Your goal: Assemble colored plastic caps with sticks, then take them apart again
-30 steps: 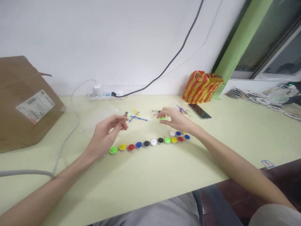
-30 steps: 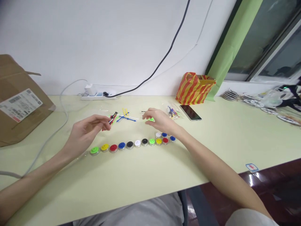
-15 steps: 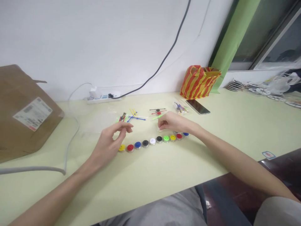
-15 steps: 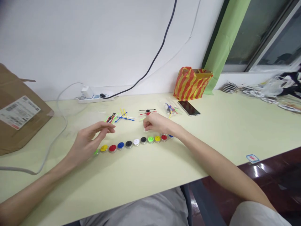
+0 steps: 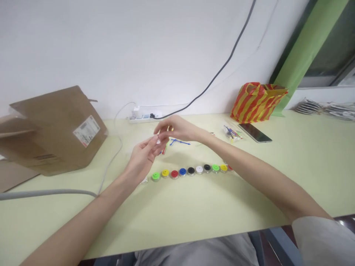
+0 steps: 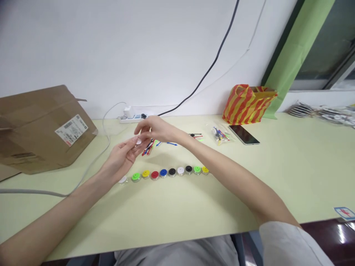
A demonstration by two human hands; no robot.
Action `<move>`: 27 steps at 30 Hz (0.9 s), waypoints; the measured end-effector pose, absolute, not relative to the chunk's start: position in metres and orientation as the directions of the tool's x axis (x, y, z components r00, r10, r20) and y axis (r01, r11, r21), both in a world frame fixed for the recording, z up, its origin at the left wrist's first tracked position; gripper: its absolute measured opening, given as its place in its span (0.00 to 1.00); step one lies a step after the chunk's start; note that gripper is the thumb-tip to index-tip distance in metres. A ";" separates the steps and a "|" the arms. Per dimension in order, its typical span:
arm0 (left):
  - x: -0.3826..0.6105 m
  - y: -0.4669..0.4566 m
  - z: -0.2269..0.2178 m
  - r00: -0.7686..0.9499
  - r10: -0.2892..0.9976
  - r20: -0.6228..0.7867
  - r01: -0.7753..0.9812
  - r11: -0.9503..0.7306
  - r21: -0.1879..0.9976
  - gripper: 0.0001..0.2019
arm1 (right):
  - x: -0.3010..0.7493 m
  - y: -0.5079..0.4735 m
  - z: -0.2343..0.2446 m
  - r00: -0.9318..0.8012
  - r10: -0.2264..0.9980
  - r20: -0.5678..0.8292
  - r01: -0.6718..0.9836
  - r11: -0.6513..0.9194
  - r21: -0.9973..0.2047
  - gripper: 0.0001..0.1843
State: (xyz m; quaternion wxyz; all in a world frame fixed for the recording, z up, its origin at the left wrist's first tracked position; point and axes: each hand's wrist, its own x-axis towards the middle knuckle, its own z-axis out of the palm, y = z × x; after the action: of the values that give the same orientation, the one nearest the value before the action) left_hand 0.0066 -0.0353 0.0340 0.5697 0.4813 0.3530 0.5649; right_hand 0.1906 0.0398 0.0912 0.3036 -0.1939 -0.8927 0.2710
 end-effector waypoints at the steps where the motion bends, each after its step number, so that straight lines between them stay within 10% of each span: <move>1: 0.006 -0.034 0.035 0.078 0.988 0.134 -0.319 -0.102 0.942 0.11 | 0.193 0.047 0.090 -0.710 0.543 0.447 0.219 0.775 -0.593 0.09; 10: 0.006 -0.036 0.031 0.108 0.983 0.150 -0.264 -0.117 0.957 0.22 | 0.244 0.095 0.041 -0.569 0.822 -0.019 0.812 0.558 -0.170 0.07; 19: 0.008 -0.042 0.036 0.177 0.971 0.161 -0.204 -0.124 0.971 0.30 | 0.233 0.095 0.026 -0.592 0.805 0.037 0.781 0.585 -0.219 0.09; 27: 0.009 -0.042 0.034 0.223 0.967 0.126 -0.108 -0.104 0.989 0.16 | 0.237 0.089 0.038 -0.580 0.811 0.078 0.776 0.579 -0.248 0.07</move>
State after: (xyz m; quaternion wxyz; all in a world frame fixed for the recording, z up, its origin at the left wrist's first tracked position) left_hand 0.0092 -0.0423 0.0341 0.5477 0.5580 0.3847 0.4905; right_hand 0.2374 0.0887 0.0375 0.0920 -0.4488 -0.8839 0.0938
